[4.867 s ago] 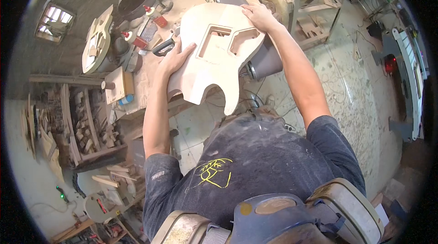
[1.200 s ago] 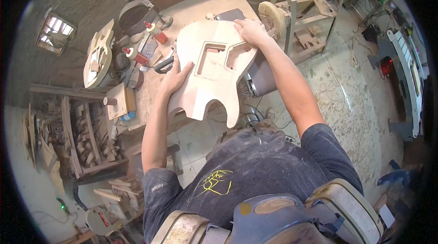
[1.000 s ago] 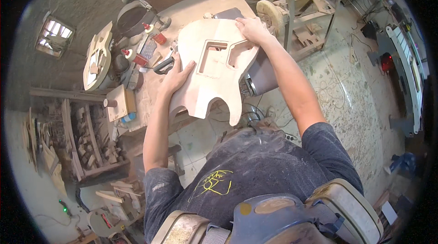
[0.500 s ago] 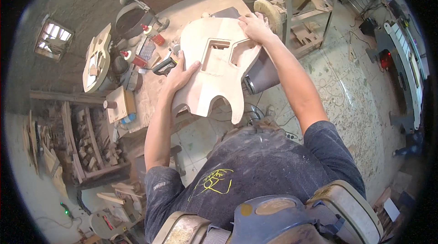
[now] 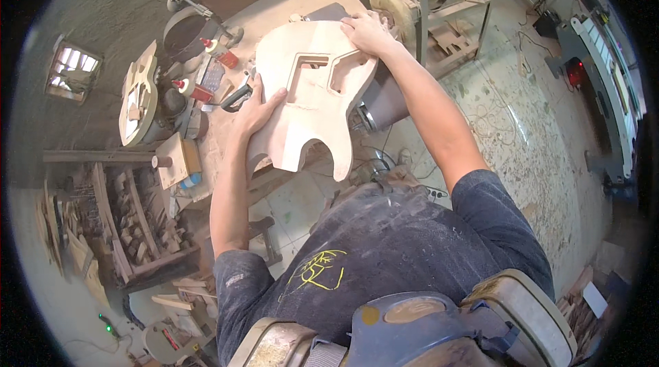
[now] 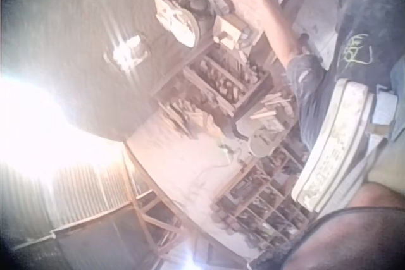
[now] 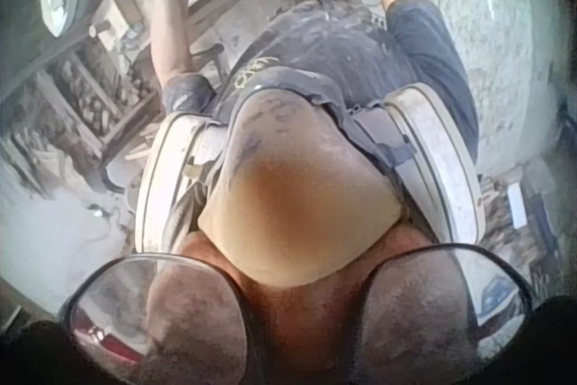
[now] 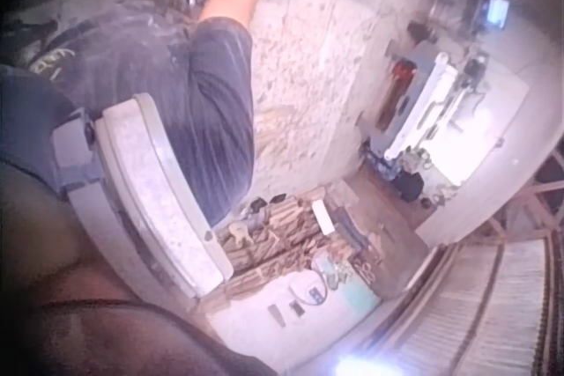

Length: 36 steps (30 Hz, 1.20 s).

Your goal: The person sands the surface and edges of a wooden electric guitar body using a handheld orbital sander and a stationary belt sander, flipping the body over to work on both sides and edges.

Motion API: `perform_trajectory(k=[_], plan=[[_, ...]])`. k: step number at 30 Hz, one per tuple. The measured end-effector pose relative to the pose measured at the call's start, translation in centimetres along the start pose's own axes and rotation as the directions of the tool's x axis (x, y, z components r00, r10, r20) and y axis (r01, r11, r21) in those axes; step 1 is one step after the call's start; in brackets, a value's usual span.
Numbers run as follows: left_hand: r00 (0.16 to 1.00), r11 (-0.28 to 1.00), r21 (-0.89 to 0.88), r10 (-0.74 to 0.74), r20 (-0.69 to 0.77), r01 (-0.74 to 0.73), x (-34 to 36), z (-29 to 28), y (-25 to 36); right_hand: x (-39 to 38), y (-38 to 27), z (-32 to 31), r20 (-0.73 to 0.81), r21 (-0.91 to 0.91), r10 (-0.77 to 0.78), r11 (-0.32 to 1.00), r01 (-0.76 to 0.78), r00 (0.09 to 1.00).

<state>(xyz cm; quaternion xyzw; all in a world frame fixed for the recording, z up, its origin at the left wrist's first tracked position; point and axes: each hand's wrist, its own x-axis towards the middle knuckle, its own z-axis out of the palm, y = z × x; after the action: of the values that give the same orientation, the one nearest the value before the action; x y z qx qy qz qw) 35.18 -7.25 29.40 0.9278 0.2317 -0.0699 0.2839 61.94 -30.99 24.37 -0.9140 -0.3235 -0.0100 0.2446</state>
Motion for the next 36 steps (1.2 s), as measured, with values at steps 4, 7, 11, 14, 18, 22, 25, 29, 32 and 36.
perform_trajectory(k=[4, 7, 11, 14, 18, 22, 25, 29, 32, 36], plan=[[1.000, 1.000, -0.014, 0.008, 0.014, -0.007, 0.0, -0.5, 1.2, -0.5, -0.7, -0.9, 0.001, 0.005, 0.009, 1.000, -0.009, 1.000], [0.998, 0.999, -0.006, 0.041, 0.040, -0.041, 0.1, -0.7, 2.6, -0.9, 0.2, -1.7, -0.019, 0.007, 0.035, 0.999, -0.035, 0.999], [0.997, 0.997, 0.007, 0.075, 0.027, -0.075, 0.9, -0.1, 2.1, -2.0, -0.4, -2.7, -0.025, 0.017, 0.116, 0.993, -0.116, 0.993], [0.994, 0.994, 0.005, 0.109, 0.004, -0.109, 1.2, 0.2, 2.1, -2.5, -0.2, -3.1, -0.066, -0.013, 0.082, 0.996, -0.083, 0.994], [0.993, 0.993, -0.001, 0.118, 0.010, -0.118, 1.3, 0.3, 2.5, -2.7, 0.5, -3.2, -0.067, 0.015, 0.081, 0.997, -0.081, 0.994], [0.992, 0.989, 0.080, 0.128, 0.001, -0.127, 0.6, 0.1, 2.8, -3.2, 0.1, -3.4, -0.049, 0.004, 0.096, 0.995, -0.096, 0.994], [0.996, 0.995, 0.053, 0.081, 0.038, -0.083, 0.1, -0.7, 2.9, -4.1, -0.5, -3.4, -0.066, 0.010, 0.074, 0.997, -0.073, 0.995], [0.995, 0.994, 0.044, 0.097, 0.019, -0.098, 0.8, -0.4, 1.1, -4.1, 0.3, -2.1, -0.157, -0.020, -0.018, 1.000, 0.015, 0.987], [0.992, 0.986, 0.110, 0.122, 0.000, -0.122, 1.1, -0.3, 0.2, -4.3, 0.5, -1.3, -0.169, -0.072, -0.020, 0.997, 0.008, 0.985], [0.993, 0.987, 0.105, 0.120, 0.015, -0.121, 1.4, -0.3, 0.2, -4.9, 0.2, -1.3, -0.212, -0.105, -0.027, 0.994, 0.005, 0.977]])
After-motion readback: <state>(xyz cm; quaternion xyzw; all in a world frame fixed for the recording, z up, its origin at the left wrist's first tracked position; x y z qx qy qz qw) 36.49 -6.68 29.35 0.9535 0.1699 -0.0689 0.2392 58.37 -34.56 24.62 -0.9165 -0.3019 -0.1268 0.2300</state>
